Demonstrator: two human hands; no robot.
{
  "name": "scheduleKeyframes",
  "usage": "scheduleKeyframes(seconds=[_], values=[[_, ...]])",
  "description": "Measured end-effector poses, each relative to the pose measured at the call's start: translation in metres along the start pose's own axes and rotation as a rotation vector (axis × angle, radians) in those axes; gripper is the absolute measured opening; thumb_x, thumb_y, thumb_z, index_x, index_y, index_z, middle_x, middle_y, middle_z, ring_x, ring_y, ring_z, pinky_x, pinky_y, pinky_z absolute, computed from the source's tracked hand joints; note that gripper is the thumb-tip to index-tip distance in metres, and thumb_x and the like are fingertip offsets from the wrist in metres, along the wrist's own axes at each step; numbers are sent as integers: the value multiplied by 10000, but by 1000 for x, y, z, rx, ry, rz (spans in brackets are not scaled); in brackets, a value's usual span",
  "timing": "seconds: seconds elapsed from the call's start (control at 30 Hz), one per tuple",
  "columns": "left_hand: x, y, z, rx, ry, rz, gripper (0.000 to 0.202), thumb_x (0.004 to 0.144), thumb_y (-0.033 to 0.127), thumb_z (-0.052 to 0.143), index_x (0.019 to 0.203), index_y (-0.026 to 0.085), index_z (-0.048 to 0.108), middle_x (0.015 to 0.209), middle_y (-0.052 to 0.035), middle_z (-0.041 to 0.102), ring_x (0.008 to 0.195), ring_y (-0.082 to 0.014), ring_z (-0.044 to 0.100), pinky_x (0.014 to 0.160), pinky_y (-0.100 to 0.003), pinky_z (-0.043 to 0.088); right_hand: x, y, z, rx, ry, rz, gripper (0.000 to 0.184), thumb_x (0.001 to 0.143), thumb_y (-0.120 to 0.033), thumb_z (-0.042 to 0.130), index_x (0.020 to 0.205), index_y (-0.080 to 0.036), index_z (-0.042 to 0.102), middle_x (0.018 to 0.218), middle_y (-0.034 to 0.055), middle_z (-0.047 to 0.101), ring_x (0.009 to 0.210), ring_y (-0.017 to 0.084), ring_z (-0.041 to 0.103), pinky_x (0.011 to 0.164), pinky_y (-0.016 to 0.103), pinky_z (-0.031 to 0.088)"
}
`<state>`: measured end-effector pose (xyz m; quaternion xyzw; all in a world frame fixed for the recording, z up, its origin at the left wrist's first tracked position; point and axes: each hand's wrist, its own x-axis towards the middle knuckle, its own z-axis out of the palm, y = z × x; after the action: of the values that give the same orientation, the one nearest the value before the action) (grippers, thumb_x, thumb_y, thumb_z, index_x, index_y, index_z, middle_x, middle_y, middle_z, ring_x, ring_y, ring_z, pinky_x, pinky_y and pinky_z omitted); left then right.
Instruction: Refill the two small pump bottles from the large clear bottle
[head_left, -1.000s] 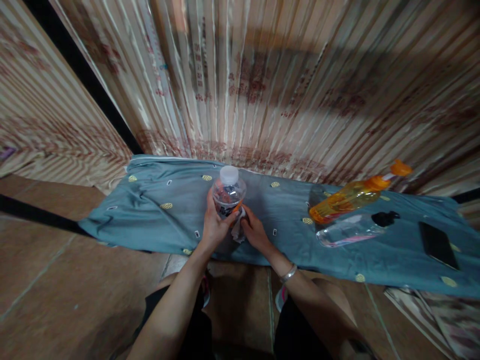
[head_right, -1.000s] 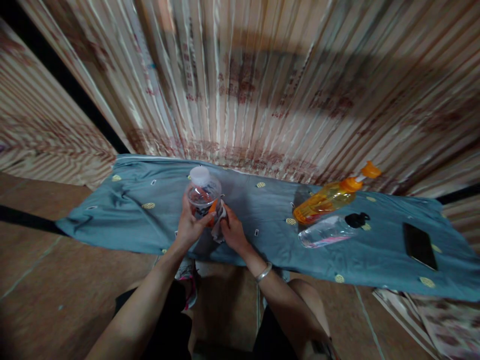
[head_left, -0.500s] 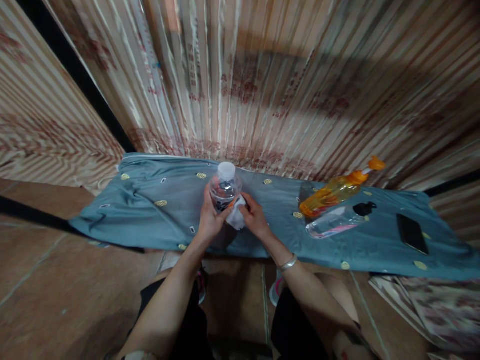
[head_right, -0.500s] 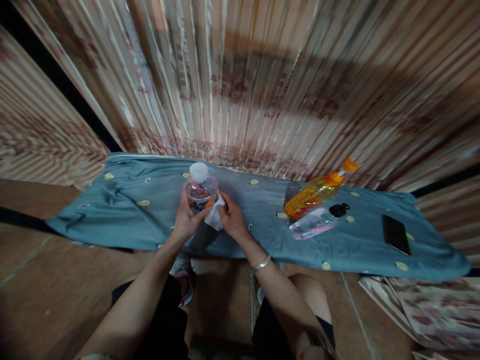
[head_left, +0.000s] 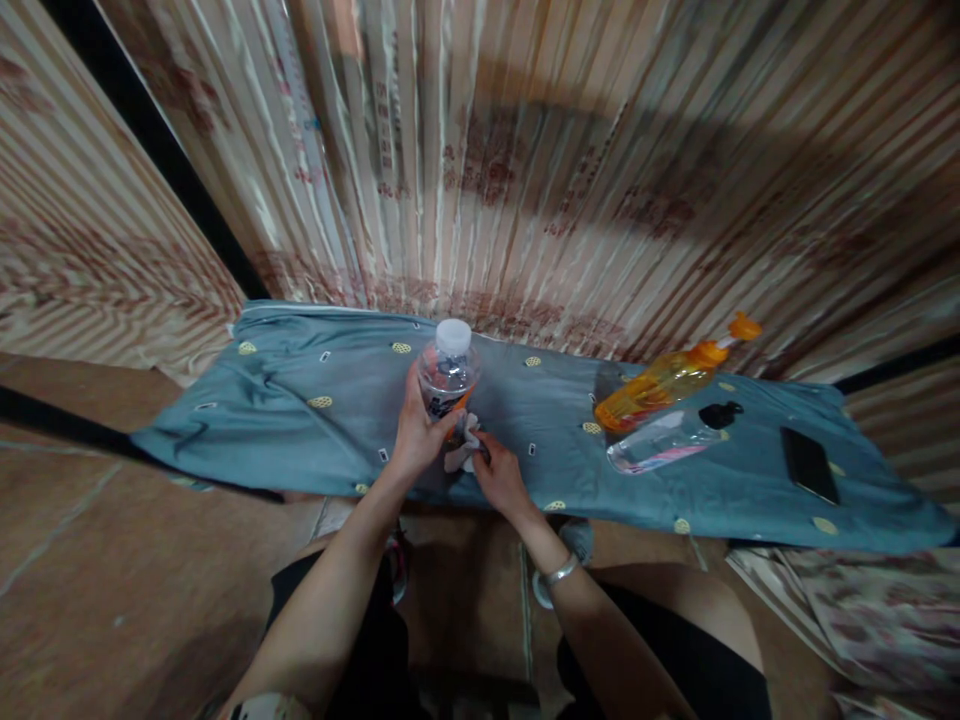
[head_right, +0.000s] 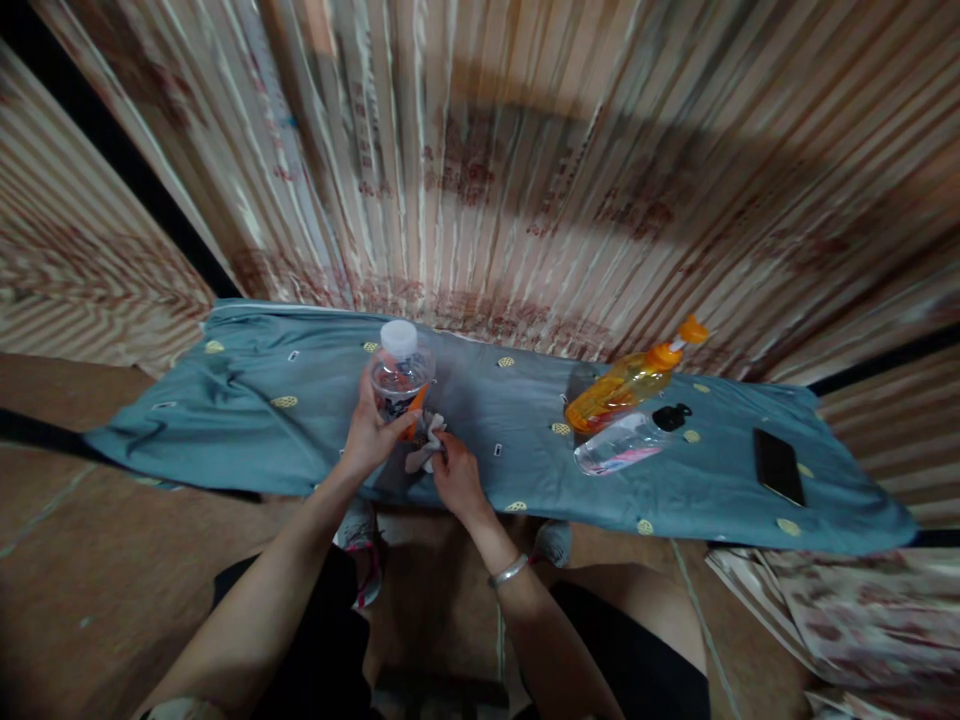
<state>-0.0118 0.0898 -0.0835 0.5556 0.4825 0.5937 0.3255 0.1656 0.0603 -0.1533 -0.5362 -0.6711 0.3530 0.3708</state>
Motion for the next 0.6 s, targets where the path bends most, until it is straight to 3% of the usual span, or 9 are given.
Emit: scheduleKeyframes(seconds=[0.13, 0.3, 0.47, 0.53, 0.6], values=[[0, 1, 0, 42, 6, -7, 1041, 732, 304, 859, 1623, 190, 334, 1616, -196, 547, 1523, -346, 527, 1310, -507, 362, -18, 6, -25, 99, -10, 65, 359, 890, -307, 562, 1162, -202, 770, 1054, 71, 829, 982, 257, 762, 931, 387, 606], [-1, -3, 2, 67, 33, -41, 1113, 721, 324, 875, 1649, 171, 279, 1647, -218, 507, 1551, -355, 497, 1313, -507, 366, -41, 31, -75, 120, 100, 152, 361, 869, -418, 599, 1103, -201, 769, 946, 45, 822, 849, 227, 722, 791, 315, 582], [-1, -10, 5, 16, 71, -20, 1078, 707, 323, 905, 1612, 205, 332, 1651, -208, 502, 1569, -356, 473, 1331, -557, 325, -27, 61, -134, -157, 351, 149, 421, 877, -429, 526, 1126, -176, 751, 904, 89, 805, 829, 270, 715, 811, 390, 600], [0, -12, 6, -1, 71, -26, 1066, 698, 327, 913, 1598, 212, 354, 1640, -202, 516, 1554, -356, 490, 1324, -566, 331, -9, 71, -144, -308, 462, 112, 441, 899, -383, 488, 1190, -163, 737, 1004, 136, 810, 930, 298, 728, 899, 434, 602], [0, -14, 7, -17, 61, -45, 1038, 696, 353, 911, 1579, 201, 386, 1602, -203, 557, 1516, -358, 532, 1308, -566, 353, 11, 78, -138, -388, 479, 37, 457, 913, -311, 466, 1266, -158, 714, 1214, 178, 787, 1132, 306, 715, 1053, 471, 564]])
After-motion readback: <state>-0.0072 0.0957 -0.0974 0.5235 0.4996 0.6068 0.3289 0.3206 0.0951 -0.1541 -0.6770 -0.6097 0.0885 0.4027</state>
